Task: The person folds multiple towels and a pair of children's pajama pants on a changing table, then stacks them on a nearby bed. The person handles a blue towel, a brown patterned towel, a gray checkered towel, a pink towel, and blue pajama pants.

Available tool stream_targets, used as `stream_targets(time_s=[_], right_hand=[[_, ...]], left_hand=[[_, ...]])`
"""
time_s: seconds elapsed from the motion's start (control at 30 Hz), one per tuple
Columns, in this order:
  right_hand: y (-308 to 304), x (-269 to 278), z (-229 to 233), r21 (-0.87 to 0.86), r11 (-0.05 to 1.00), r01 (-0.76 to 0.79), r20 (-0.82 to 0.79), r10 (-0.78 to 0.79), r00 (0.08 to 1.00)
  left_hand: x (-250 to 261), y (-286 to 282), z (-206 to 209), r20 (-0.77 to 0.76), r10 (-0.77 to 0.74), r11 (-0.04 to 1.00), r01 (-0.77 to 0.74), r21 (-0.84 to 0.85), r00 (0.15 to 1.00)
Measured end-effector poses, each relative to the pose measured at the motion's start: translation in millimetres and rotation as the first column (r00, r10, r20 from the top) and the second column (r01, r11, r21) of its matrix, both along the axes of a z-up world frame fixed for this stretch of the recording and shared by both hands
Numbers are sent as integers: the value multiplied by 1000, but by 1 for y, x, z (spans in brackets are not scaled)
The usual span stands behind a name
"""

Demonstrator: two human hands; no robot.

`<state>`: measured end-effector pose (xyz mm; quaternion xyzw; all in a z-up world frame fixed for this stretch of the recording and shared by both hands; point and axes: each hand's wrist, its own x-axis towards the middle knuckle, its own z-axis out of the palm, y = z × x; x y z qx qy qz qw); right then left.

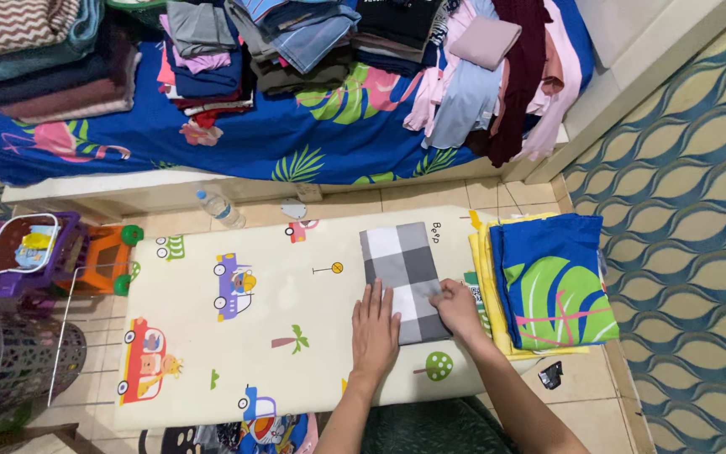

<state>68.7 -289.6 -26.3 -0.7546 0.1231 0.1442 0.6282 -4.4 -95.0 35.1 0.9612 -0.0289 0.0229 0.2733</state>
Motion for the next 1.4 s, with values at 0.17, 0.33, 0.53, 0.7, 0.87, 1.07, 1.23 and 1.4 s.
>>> stream_targets(time_s=[0.17,0.33,0.53,0.7,0.87,1.07,1.23,1.4], right_hand=[[8,4,16,-594,784,-180,-113,139,984],[21,9,49,-632,735,-246,-278,81,957],[37,3,63,-728,631,-267,-268,95,959],[43,-4,48,-848,504,-166,-133,100,986],[27,-3,19,-729,634,-258,-279,70,958],[11,-8,-7,-210,972,-102,-298,36,954],[5,-42,15,299,940,164,-405,-30,914],[0,-84,69,460,845,272,-379,-89,921]], left_hand=[[6,-2,-6,-265,10,991,26,133,964],[36,13,-14,-131,4,992,13,128,991],[87,26,-15,-248,-38,973,92,210,968],[85,24,-9,-162,16,983,14,184,987],[35,11,-33,-203,412,843,-456,-284,888],[-8,24,-90,-619,253,641,-608,-469,744],[-16,42,-89,-805,-91,26,-806,-591,587],[-36,45,-49,-703,-425,-91,-799,-594,571]])
